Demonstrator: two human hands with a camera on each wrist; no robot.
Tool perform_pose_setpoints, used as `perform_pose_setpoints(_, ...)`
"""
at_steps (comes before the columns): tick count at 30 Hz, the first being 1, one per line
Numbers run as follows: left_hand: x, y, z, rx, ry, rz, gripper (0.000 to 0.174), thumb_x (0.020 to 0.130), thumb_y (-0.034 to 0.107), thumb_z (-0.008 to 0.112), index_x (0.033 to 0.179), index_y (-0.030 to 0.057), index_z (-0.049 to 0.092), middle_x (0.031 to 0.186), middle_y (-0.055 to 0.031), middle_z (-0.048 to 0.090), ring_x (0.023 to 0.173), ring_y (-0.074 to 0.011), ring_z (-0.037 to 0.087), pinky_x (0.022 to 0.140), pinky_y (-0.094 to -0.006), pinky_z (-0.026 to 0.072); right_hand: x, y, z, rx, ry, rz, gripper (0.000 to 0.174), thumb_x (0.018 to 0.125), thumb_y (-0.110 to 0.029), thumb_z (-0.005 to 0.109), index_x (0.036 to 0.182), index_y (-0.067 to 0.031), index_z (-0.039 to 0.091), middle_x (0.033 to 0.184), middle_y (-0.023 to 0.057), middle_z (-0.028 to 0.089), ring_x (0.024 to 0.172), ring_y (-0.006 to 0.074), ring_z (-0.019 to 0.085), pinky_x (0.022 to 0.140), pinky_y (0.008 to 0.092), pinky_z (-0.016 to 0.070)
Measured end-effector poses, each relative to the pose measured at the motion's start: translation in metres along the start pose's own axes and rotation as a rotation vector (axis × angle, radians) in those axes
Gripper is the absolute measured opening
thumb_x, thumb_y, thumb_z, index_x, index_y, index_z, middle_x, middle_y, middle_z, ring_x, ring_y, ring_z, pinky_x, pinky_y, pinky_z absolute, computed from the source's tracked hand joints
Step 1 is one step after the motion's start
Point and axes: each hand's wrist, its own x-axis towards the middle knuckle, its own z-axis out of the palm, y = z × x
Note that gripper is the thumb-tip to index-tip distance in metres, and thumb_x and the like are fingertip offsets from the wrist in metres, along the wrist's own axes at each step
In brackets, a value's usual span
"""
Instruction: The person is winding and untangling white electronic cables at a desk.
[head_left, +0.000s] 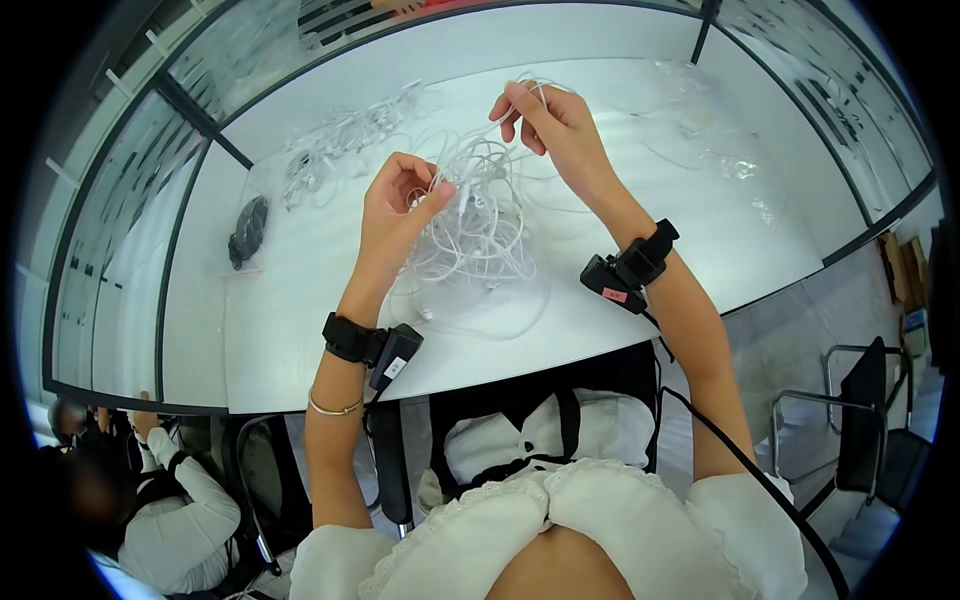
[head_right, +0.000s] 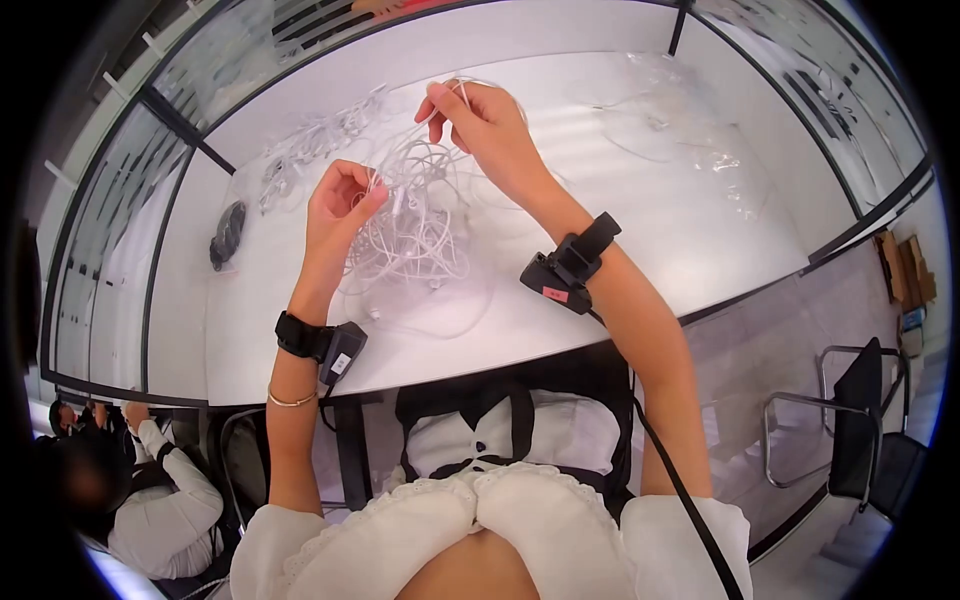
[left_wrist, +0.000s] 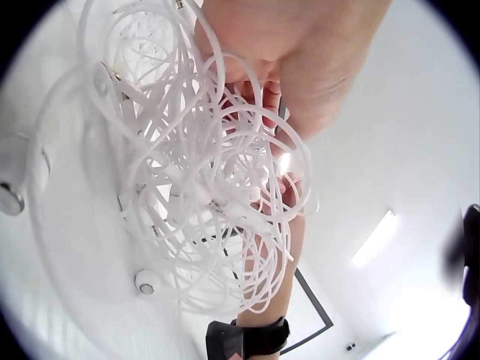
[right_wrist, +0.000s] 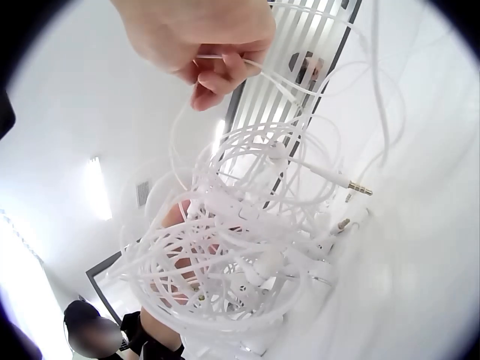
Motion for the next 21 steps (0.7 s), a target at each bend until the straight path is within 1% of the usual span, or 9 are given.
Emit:
perform_pose_setpoints(2, -0.001, 0.004, 0.003, -0.013, 0.000, 0.020, 0.022, 0.080, 0.004, 0.068, 0.091, 0.0069, 0.050, 0.088, 0.0001, 0.055, 0.084, -0.0068, 0.052, 0.076, -0.0219, 0.0414, -0.002, -0.002, 0.004, -0.023, -0.022, -0.015, 0.034, 0.094, -0.031, 0.051, 0.080, -0.0036, 0.066, 0.064, -0.0003, 0.057, 0.052, 0.0039, 0.036, 0.048, 0.0207, 0.0301)
perform_pose_setpoints(5, 0.000, 0.001, -0.002, -0.069, 0.039, -0.014, 0.019, 0.080, 0.002, 0.066, 0.091, 0.0064, 0.051, 0.089, -0.0009, 0.056, 0.084, -0.0081, 0.054, 0.078, -0.0226, 0.0418, -0.006, -0.007, 0.009, -0.055, -0.049, 0.004, 0.034, 0.094, -0.031, 0.051, 0.079, -0.0034, 0.066, 0.064, 0.0000, 0.057, 0.056, 0.0052, 0.041, 0.051, 0.0220, 0.0334)
perform_pose_setpoints(11, 0.001, 0.003, -0.007, -0.169, 0.099, -0.054, 0.020, 0.079, -0.002, 0.062, 0.095, 0.0043, 0.052, 0.094, -0.0041, 0.058, 0.096, -0.0129, 0.059, 0.085, -0.0247, 0.0421, -0.011, -0.009, 0.013, -0.108, -0.090, -0.032, 0.035, 0.094, -0.031, 0.052, 0.080, -0.0025, 0.066, 0.064, 0.0008, 0.057, 0.061, 0.0078, 0.047, 0.056, 0.0241, 0.0372)
perform_pose_setpoints(14, -0.001, 0.006, -0.009, -0.135, 0.077, -0.076, 0.026, 0.077, -0.006, 0.058, 0.100, 0.0035, 0.052, 0.099, -0.0053, 0.058, 0.100, -0.0138, 0.059, 0.085, -0.0240, 0.0426, -0.014, -0.010, 0.015, -0.138, -0.090, -0.026, 0.035, 0.094, -0.032, 0.052, 0.080, -0.0028, 0.066, 0.064, 0.0002, 0.057, 0.061, 0.0077, 0.047, 0.058, 0.0237, 0.0378)
perform_pose_setpoints(17, -0.002, 0.004, -0.011, -0.080, -0.014, -0.048, 0.032, 0.075, -0.010, 0.054, 0.104, 0.0027, 0.050, 0.104, -0.0060, 0.057, 0.101, -0.0137, 0.058, 0.083, -0.0232, 0.0432, -0.013, -0.009, 0.014, -0.185, -0.097, -0.021, 0.035, 0.094, -0.032, 0.052, 0.081, -0.0038, 0.066, 0.064, -0.0003, 0.058, 0.060, 0.0068, 0.047, 0.057, 0.0229, 0.0387)
perform_pose_setpoints(20, -0.003, 0.004, -0.009, 0.016, -0.132, -0.103, 0.038, 0.071, -0.013, 0.051, 0.106, 0.0016, 0.049, 0.107, -0.0064, 0.055, 0.101, -0.0132, 0.058, 0.081, -0.0224, 0.0432, -0.014, -0.006, 0.016, -0.111, -0.163, 0.035, 0.034, 0.094, -0.033, 0.051, 0.081, -0.0049, 0.066, 0.066, -0.0004, 0.060, 0.057, 0.0062, 0.046, 0.053, 0.0227, 0.0387)
perform_pose_setpoints(21, -0.003, 0.001, -0.009, 0.050, -0.152, -0.087, 0.041, 0.069, -0.012, 0.051, 0.108, 0.0015, 0.049, 0.108, -0.0063, 0.054, 0.100, -0.0128, 0.057, 0.080, -0.0227, 0.0432, -0.016, -0.007, 0.019, -0.088, -0.180, 0.066, 0.034, 0.094, -0.034, 0.051, 0.082, -0.0053, 0.066, 0.068, -0.0007, 0.062, 0.053, 0.0062, 0.046, 0.050, 0.0225, 0.0381)
